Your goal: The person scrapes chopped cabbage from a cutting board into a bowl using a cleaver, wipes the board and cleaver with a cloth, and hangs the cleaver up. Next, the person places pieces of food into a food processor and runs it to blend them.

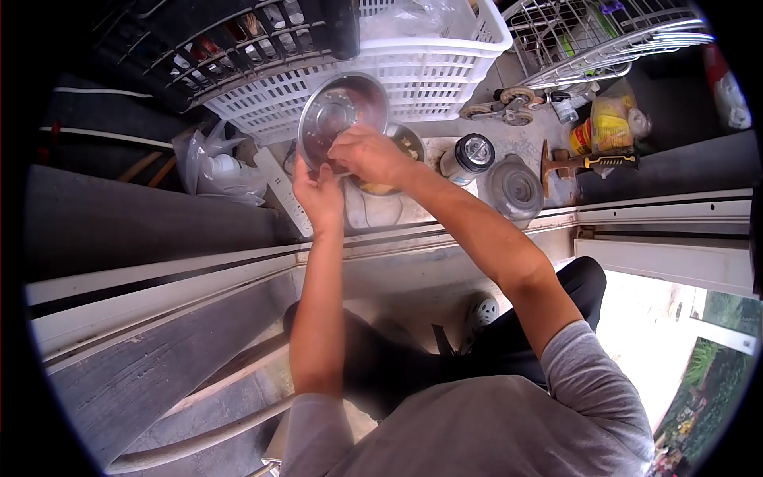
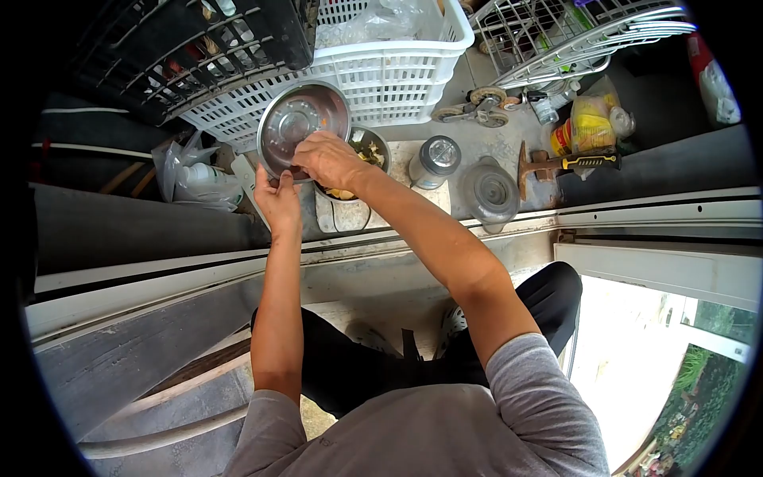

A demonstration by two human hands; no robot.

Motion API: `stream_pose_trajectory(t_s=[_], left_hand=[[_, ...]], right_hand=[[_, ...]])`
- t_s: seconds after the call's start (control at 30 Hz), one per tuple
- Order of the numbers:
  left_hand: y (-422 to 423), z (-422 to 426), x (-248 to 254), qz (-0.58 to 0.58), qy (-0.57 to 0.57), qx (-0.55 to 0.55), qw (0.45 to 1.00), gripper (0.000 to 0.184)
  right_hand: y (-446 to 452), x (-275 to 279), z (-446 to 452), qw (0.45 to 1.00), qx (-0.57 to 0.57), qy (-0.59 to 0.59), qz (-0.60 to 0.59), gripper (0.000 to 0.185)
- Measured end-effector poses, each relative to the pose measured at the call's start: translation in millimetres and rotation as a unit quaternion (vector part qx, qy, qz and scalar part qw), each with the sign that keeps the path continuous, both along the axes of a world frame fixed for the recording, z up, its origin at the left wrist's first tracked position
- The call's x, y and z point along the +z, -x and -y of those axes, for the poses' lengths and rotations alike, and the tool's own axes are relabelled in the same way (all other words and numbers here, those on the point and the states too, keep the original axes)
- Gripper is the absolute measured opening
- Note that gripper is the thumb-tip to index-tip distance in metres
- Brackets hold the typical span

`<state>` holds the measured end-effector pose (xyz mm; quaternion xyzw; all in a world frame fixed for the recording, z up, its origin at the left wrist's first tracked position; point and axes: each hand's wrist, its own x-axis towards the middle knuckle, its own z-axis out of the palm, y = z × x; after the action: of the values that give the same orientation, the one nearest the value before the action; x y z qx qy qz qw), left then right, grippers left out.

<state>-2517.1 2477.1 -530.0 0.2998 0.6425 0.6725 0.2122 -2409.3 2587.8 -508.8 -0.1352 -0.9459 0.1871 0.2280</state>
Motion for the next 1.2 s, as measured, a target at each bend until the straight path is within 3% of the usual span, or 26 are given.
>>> stream_pose_trajectory(t_s=[0.13, 0.23, 0.27, 0.37, 0.4, 0.57, 0.7, 0.87, 1.0, 1.07, 1.17, 1.2], left_hand=[[-6.8, 0.7, 17.5, -0.045, -0.010, -0.001, 0.999, 0.062], [-20.2, 2.1, 36.6, -0.126, -0.015, 0.001, 0.992, 0.062], [-20.0, 1.8, 35.0, -0.177, -0.006, 0.006, 0.984, 0.062], [-23.5, 1.9, 39.1, -0.163, 0.000, 0.013, 0.987, 0.061], [-23.4, 2.5, 40.8, -0.167, 0.005, 0.018, 0.986, 0.061], [-19.2, -0.2, 41.1, -0.228, -0.012, 0.059, 0.972, 0.060], [-18.3, 1.4, 49.7, -0.207, -0.004, 0.066, 0.976, 0.058], [-17.0, 4.5, 50.9, -0.164, 0.011, 0.050, 0.985, 0.058], [-14.2, 4.8, 35.1, -0.136, -0.005, 0.023, 0.990, 0.059], [-14.2, 3.5, 30.6, -0.170, -0.018, 0.016, 0.985, 0.059], [-11.9, 3.2, 19.4, -0.017, -0.035, 0.017, 0.999, 0.057], [-10.2, 3.3, 15.5, -0.024, -0.031, 0.024, 0.999, 0.056]], right_hand=[[-16.7, -0.9, 5.8, 0.989, -0.080, -0.013, -0.121, 0.029], [-6.3, -4.3, 16.1, 0.978, -0.168, 0.045, -0.115, 0.030], [0.6, -11.5, 17.5, 0.973, -0.165, 0.092, -0.132, 0.023], [10.6, -18.1, 19.5, 0.972, -0.173, 0.099, -0.126, 0.015], [9.6, -18.2, 20.5, 0.972, -0.168, 0.082, -0.142, 0.008], [-11.7, -23.5, 13.8, 0.990, -0.124, 0.007, -0.071, 0.007], [-34.0, -39.4, 9.4, 0.991, -0.113, -0.046, -0.053, 0.011], [-29.8, -13.3, 11.2, 0.966, -0.197, -0.015, -0.167, 0.028], [-2.2, 6.9, 0.6, 0.942, -0.263, -0.046, -0.203, 0.029], [6.0, 8.2, 8.0, 0.958, -0.240, 0.010, -0.153, 0.025], [4.2, -3.2, 17.3, 0.979, -0.192, 0.000, -0.073, 0.018], [0.8, -9.0, 19.2, 0.983, -0.180, -0.009, -0.045, 0.018]])
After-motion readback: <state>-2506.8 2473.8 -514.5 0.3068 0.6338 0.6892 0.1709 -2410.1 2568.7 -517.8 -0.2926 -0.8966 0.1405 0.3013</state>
